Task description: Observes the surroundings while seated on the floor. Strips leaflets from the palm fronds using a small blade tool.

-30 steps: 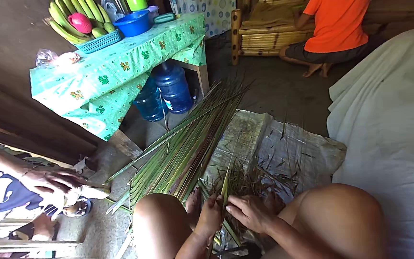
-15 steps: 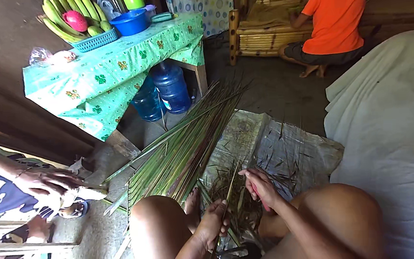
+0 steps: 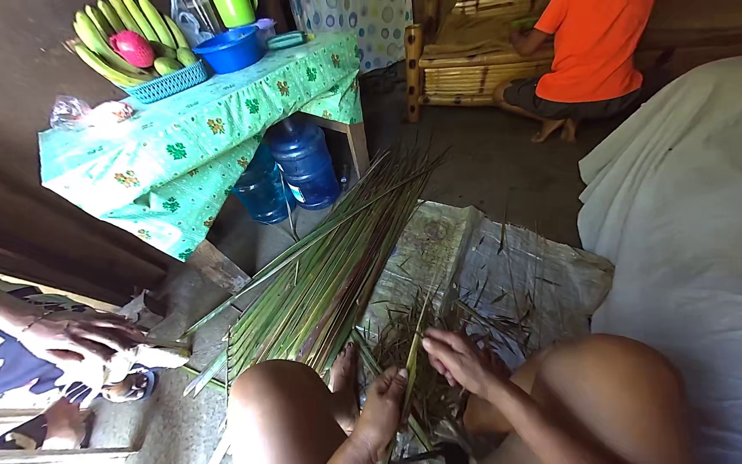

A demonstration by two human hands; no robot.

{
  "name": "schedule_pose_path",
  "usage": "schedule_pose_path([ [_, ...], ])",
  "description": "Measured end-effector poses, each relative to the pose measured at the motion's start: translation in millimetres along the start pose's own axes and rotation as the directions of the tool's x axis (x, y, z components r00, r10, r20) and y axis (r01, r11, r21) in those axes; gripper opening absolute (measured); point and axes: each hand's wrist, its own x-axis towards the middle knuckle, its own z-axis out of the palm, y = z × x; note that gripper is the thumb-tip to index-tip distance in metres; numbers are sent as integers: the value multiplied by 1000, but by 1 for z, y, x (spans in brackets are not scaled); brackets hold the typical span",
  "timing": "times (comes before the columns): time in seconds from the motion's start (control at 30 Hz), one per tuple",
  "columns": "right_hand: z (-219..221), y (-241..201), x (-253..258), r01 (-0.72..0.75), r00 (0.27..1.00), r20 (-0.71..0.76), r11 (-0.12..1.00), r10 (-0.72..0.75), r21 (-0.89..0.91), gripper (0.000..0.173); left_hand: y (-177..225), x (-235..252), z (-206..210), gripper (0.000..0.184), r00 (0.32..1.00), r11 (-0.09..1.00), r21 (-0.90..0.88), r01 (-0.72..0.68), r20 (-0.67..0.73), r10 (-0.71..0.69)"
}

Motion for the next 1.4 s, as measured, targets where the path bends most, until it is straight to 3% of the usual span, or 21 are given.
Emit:
schedule_pose_path([
  [0.1,10,-1,-11,151,982,145,964,-121,-217,37,-1,6,-4,28,987,993,107,-56,-144,71],
  [0.2,22,3,-18,348,927,254,883,-275,-316,38,1,8,-4,28,975,985,152,-83,-194,112],
  [0.33,29,11,-14,464,885,256,768,-388,-442,39,4,7,-1,27,976,994,87,-63,-205,79],
  [0.7,2,27,14,313,926,25,728,-378,-610,44,7,-2,-1,32,998,992,-110,54,-14,-56],
  [0.83,-21,25,24,129,945,-195,847,-263,-515,40,7,-8,-1,33,993,985,-140,102,73,-92],
  [0.9,-27,25,25,102,940,-276,935,-202,-339,37,7,-7,-2,35,992,984,-147,105,85,-93],
  [1.0,-14,12,13,47,986,-164,989,-24,138,39,8,-3,-5,36,987,979,-163,125,125,-105],
  [1.1,-1,12,7,-54,998,57,939,37,340,42,6,-1,-6,36,974,971,-169,170,177,-140],
  [1.17,0,11,9,-62,997,61,932,43,358,41,3,-3,-5,36,973,971,-160,179,177,-150],
  [1.27,-9,6,12,-21,995,-80,942,51,335,38,3,-7,-5,32,976,981,-107,161,162,-142],
  [1.33,-13,2,9,-42,994,-84,971,63,235,33,4,-8,-3,31,990,992,-40,119,84,-116],
  [1.4,-9,-4,0,-42,999,14,999,42,32,31,3,-5,-2,29,998,998,39,58,-15,-58],
])
